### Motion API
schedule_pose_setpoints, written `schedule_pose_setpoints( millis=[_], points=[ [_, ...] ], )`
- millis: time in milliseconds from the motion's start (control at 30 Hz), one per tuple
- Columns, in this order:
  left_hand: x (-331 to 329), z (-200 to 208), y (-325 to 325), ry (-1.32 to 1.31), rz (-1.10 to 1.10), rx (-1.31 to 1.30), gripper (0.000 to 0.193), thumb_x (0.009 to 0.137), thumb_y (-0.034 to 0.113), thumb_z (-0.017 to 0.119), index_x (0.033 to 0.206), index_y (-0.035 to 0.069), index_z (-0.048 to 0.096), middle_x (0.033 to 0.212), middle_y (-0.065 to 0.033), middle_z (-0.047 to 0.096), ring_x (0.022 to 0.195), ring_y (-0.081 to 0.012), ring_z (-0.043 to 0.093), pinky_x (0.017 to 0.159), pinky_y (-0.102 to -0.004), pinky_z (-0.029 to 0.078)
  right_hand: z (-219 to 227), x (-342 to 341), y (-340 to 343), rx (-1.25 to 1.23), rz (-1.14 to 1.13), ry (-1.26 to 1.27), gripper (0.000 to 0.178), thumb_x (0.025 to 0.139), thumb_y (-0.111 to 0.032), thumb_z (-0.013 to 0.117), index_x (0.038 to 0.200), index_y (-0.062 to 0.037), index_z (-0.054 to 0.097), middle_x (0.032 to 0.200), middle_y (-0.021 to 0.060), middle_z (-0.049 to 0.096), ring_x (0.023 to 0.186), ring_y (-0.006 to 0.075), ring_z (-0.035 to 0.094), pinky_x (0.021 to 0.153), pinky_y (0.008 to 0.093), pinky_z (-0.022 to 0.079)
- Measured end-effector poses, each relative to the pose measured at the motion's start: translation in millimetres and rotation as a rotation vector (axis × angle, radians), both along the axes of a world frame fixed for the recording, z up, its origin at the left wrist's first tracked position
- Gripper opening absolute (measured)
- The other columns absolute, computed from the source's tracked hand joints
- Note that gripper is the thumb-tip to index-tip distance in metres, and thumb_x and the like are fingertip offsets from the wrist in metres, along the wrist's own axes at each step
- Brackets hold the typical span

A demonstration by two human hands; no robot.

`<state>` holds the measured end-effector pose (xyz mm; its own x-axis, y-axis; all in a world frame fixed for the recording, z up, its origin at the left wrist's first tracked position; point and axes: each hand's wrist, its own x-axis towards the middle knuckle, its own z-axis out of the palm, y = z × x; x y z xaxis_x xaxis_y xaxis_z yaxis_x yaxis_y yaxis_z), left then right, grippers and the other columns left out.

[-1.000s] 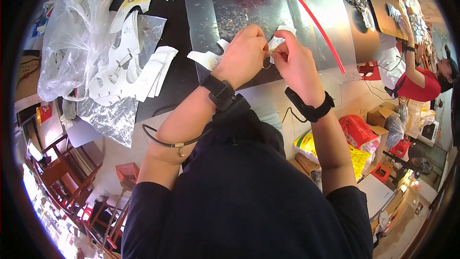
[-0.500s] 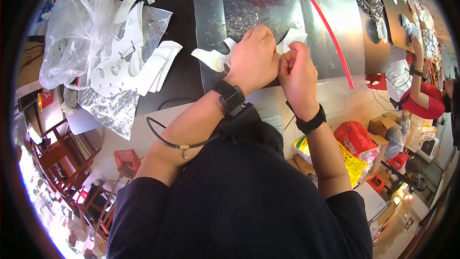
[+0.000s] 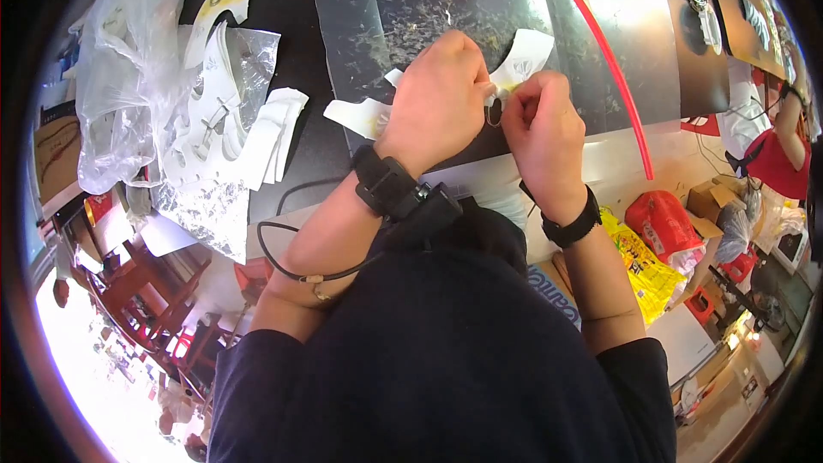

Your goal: Assembling white shoe upper components by manually inserting metal eyelets/rings into pre-cut holes.

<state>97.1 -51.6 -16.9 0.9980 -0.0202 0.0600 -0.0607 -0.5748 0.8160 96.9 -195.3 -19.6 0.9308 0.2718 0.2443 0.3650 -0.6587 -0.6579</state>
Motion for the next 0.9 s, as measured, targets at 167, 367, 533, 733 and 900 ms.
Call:
schedule_pose_setpoints(
  millis=[167,367,533,733,900],
  points=[
    [1.6,1.5,0.1,0.051,-0.019,0.005,0.007,0.071,0.002,0.06,0.07,0.0,0.053,0.085,-0.0086,0.054,0.072,-0.0256,0.055,0.064,-0.0327,0.044,-0.1,1.6,-0.3,0.02,-0.007,0.036,0.025,0.067,0.006,0.059,0.082,-0.0037,0.041,0.068,0.0132,0.049,0.061,0.0329,0.051,0.053,0.0396,0.041],
    [-1.0,-2.1,-13.2,-0.076,0.112,0.087,0.008,0.069,0.004,0.06,0.067,0.001,0.053,0.091,-0.0096,0.053,0.073,-0.0266,0.056,0.063,-0.034,0.045,-0.4,1.7,0.8,0.004,-0.01,0.008,0.025,0.067,0.006,0.059,0.082,-0.0032,0.041,0.067,0.0136,0.048,0.061,0.0332,0.051,0.053,0.04,0.04],
    [-1.8,-4.7,-13.0,-0.101,0.098,0.105,0.009,0.068,0.003,0.06,0.065,0.001,0.052,0.097,-0.0116,0.05,0.072,-0.0282,0.056,0.061,-0.035,0.045,-0.5,0.5,1.6,0.002,-0.008,0.01,0.024,0.067,0.005,0.058,0.081,-0.0026,0.04,0.068,0.0142,0.048,0.061,0.034,0.05,0.053,0.0408,0.04],
    [-2.6,-2.6,-13.1,-0.048,0.104,0.118,0.009,0.068,0.004,0.06,0.067,0.001,0.052,0.099,-0.0129,0.048,0.076,-0.0287,0.055,0.061,-0.036,0.046,3.0,1.4,4.9,-0.064,-0.024,0.012,0.023,0.067,0.005,0.056,0.081,-0.0013,0.039,0.07,0.0162,0.048,0.063,0.0361,0.049,0.054,0.0426,0.039],
    [-1.5,-2.8,-12.3,-0.053,0.084,0.119,0.01,0.069,0.005,0.061,0.067,0.001,0.051,0.099,-0.0136,0.048,0.078,-0.0293,0.055,0.063,-0.0364,0.046,3.6,1.6,5.7,-0.079,-0.034,0.016,0.022,0.068,0.003,0.056,0.082,-0.0005,0.039,0.07,0.0173,0.048,0.064,0.0374,0.05,0.056,0.0441,0.04]
  ],
)
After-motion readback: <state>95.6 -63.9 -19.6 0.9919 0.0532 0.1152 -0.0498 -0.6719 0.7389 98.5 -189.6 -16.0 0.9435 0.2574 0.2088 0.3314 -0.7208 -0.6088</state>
